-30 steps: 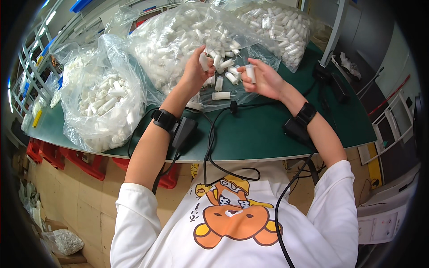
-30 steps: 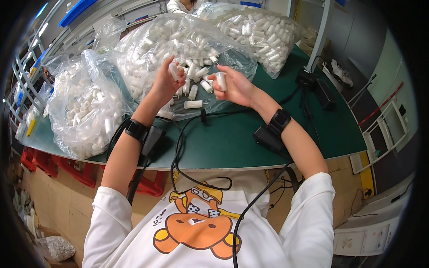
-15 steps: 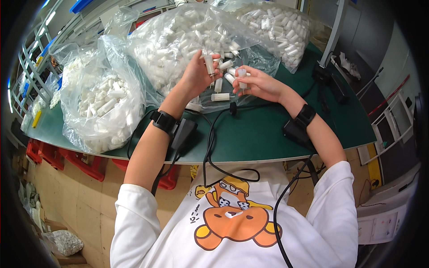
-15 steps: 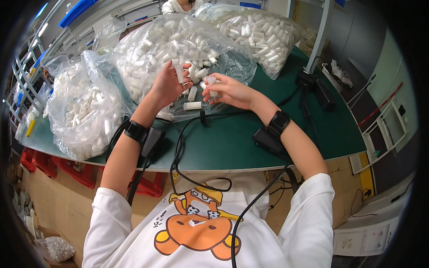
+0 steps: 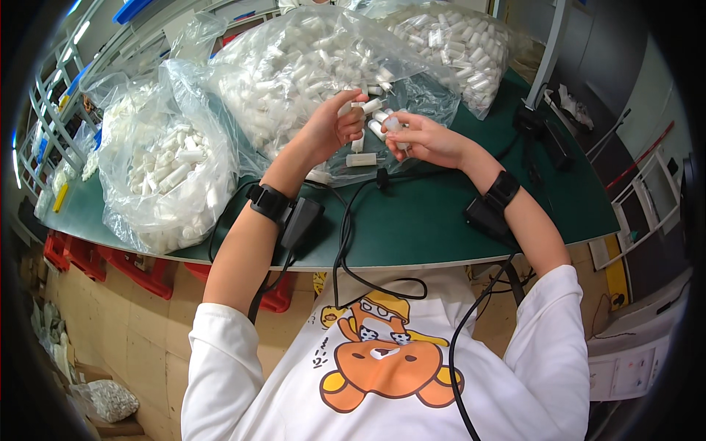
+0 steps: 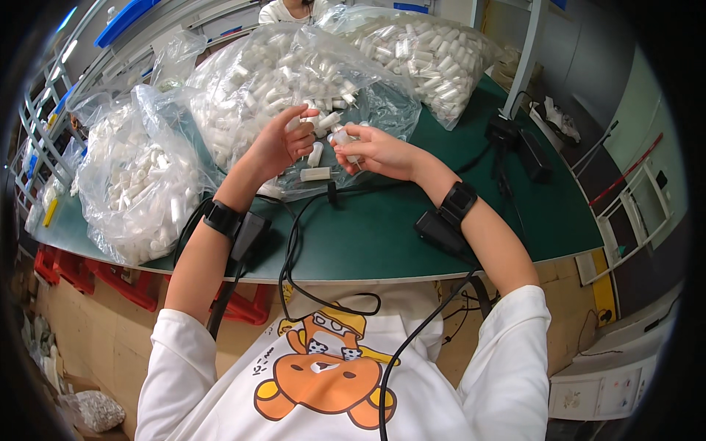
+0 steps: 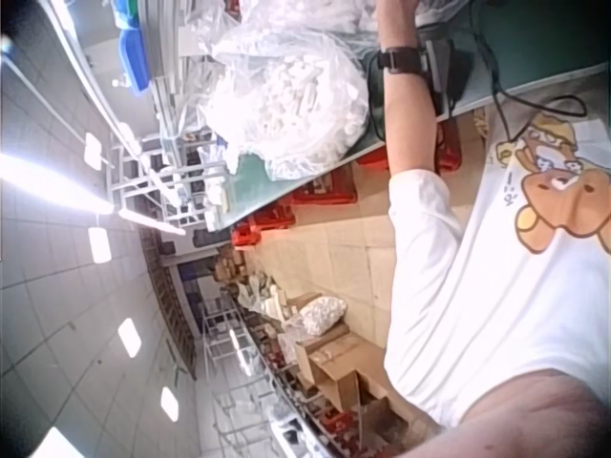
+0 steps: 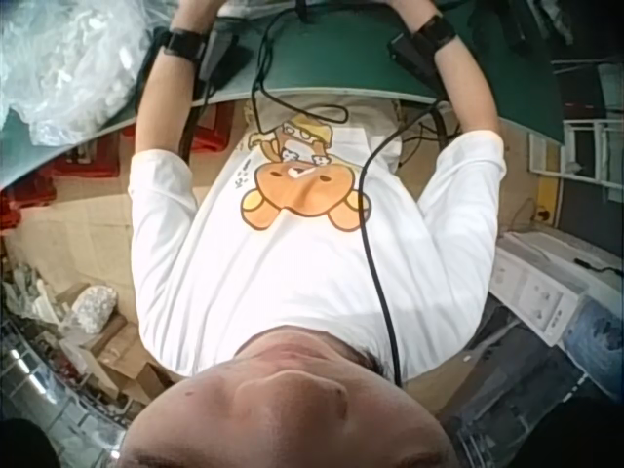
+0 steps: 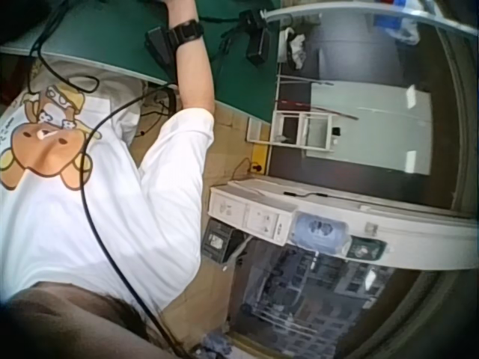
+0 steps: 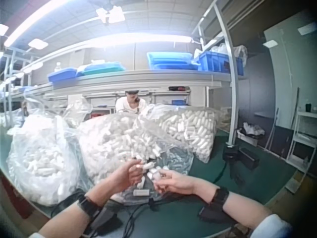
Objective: The person sits at a green workbench and repeatedly picks up small white cylindrical objects from large plastic bags. They hold two pieces at a time, align them, and press them together to form a connected unit. The person handles the items one by one, inspecting the fit before placing the assembled pair back into the bag or onto the table.
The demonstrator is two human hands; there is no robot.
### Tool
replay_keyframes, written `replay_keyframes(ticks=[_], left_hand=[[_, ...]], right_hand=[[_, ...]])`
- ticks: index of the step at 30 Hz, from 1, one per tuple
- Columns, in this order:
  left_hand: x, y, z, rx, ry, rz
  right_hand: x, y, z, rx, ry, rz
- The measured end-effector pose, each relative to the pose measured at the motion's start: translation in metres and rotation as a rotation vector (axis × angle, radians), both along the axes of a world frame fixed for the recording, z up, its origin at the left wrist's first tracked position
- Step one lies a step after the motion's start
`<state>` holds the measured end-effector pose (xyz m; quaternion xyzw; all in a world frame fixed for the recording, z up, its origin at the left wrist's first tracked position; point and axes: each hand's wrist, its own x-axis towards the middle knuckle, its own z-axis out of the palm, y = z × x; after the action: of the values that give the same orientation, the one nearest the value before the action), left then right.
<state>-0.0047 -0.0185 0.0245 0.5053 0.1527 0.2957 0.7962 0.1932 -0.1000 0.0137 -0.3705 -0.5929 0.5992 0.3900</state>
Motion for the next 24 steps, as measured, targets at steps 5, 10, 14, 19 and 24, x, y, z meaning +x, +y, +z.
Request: replay_keyframes(ticks=[5, 10, 14, 19, 24], left_hand=[[0.000, -0.002, 0.000, 0.043, -0.027, -0.056], [0.001, -0.002, 0.002, 0.173, 0.020, -0.112], [0.003, -0.004, 0.003, 0.114, 0.008, -0.013], [0.005, 0.003, -0.004, 0.024, -0.154, -0.115], [0.010, 0.003, -0.006, 0.072, -0.080, 0.052]], right_hand=[[0.000, 0.000, 0.000, -0.013, -0.024, 0.018], [0.002, 0.001, -0.002, 0.008, -0.025, 0.029], [0.002, 0.000, -0.001, 0.011, -0.033, 0.017], [-0.005, -0.003, 0.005, -0.077, 0.035, 0.002], [0.021, 0.016, -0.009, -0.147, 0.368, 0.174]])
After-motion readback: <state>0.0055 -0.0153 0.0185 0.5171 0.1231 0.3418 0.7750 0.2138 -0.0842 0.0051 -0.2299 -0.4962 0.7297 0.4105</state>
